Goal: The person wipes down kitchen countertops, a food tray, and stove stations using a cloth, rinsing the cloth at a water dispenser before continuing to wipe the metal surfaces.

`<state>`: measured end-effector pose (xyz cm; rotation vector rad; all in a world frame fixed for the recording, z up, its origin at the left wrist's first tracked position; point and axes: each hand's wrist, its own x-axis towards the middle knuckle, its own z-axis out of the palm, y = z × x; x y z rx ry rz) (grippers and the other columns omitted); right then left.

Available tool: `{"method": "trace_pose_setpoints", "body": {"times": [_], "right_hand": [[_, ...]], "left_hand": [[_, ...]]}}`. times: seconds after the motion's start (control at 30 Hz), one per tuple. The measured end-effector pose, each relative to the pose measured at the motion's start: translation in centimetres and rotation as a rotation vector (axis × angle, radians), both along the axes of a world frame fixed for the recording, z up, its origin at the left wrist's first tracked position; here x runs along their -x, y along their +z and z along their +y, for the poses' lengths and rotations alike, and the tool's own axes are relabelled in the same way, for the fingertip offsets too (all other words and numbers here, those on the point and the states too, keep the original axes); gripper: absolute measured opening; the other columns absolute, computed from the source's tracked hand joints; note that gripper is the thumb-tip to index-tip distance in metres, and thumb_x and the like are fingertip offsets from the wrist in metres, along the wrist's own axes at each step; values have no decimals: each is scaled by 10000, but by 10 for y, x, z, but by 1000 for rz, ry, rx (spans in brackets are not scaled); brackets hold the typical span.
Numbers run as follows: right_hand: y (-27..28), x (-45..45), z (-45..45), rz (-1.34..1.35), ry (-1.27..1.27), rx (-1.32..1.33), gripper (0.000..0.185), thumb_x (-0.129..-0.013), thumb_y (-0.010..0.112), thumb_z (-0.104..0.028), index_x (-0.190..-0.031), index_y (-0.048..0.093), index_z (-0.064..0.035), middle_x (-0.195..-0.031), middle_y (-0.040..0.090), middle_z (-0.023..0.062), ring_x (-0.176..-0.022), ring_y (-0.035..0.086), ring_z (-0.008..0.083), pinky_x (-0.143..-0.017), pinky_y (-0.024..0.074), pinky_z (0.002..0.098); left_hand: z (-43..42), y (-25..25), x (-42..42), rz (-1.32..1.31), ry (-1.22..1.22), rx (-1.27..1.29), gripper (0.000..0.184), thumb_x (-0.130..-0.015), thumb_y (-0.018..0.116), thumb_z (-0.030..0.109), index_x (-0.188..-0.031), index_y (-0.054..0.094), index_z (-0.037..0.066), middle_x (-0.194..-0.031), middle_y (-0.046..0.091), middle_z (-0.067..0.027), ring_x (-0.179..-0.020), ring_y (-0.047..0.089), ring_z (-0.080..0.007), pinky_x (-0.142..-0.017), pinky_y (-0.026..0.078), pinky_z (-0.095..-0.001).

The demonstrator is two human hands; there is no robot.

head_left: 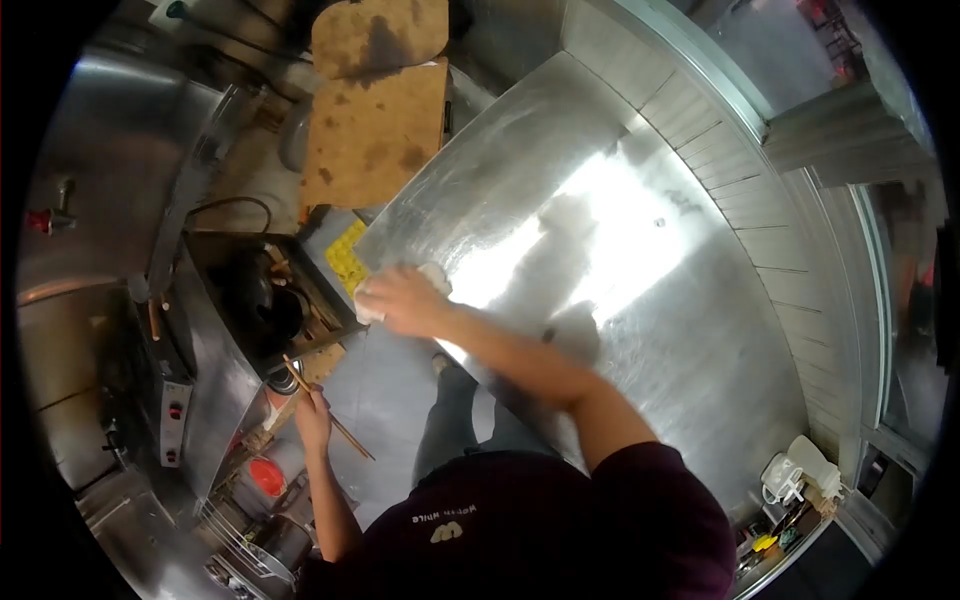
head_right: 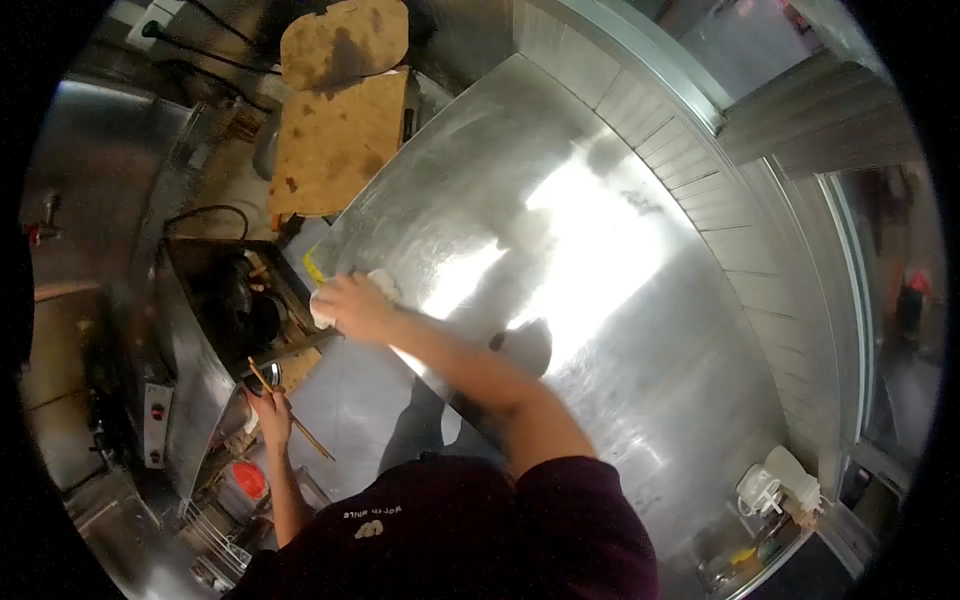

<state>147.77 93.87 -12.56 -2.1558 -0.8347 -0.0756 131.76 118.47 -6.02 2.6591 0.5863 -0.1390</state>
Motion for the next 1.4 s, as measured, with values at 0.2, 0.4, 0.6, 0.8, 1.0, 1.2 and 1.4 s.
{"method": "trace_pose_setpoints", "body": {"times": [0.2, 0.4, 0.6, 0.8, 1.0, 1.2, 1.4], "right_hand": [[15, -218, -233, -201, -839, 232, 360, -700, 646, -156, -1054, 603, -110, -991, 600, 119, -952, 524, 314, -814, 426, 427], [-1, -216, -177, -231, -776, 117, 376, -664, 669, -228, -1006, 619, -80, -965, 596, 121, -943, 523, 308, -815, 418, 437], [2, -45, -18, -57, -4, 120, 481, -623, 705, -221, -1088, 602, -147, -1093, 574, 64, -1006, 509, 297, -948, 355, 469], [4, -206, -191, -271, -643, 112, 314, -700, 650, -149, -998, 615, -58, -886, 627, 155, -844, 608, 323, -741, 481, 393], [-13, -206, -188, -300, -855, 239, 354, -717, 606, -131, -1066, 592, -74, -995, 595, 134, -900, 546, 316, -785, 440, 438], [-17, -18, 33, -137, -333, 19, 465, -608, 663, -87, -1064, 593, -145, -1100, 583, 68, -964, 521, 271, -784, 431, 385], [-9, 78, 51, 533, -420, -632, 414, -791, 652, -229, -1168, 541, -97, -1062, 589, 95, -961, 560, 226, -829, 452, 345]], "left_hand": [[15, -15, 27, 139, 149, 71, 214, -897, 428, 186, -902, 548, 8, -591, 540, -114, -557, 569, -242, -552, 438, -359], [23, -28, 54, 151, 167, 69, 221, -902, 427, 198, -879, 547, 14, -596, 553, -111, -570, 577, -265, -563, 445, -369], [29, -23, 34, 151, 155, 33, 214, -902, 418, 202, -899, 547, 31, -616, 562, -118, -589, 585, -278, -576, 449, -374], [39, -21, 52, 164, 198, 77, 210, -897, 425, 210, -898, 546, 39, -611, 568, -110, -580, 595, -270, -575, 457, -376], [55, -21, 110, 190, 275, 29, 251, -899, 433, 237, -901, 562, 22, -607, 573, -117, -584, 602, -271, -573, 457, -384], [78, -24, 99, 158, 243, 93, 259, -904, 429, 253, -915, 547, 22, -623, 583, -132, -603, 599, -307, -580, 451, -397], [94, -14, 68, 48, 114, 157, 245, -905, 416, 234, -924, 537, 22, -587, 541, -97, -545, 561, -230, -545, 434, -354]]}}
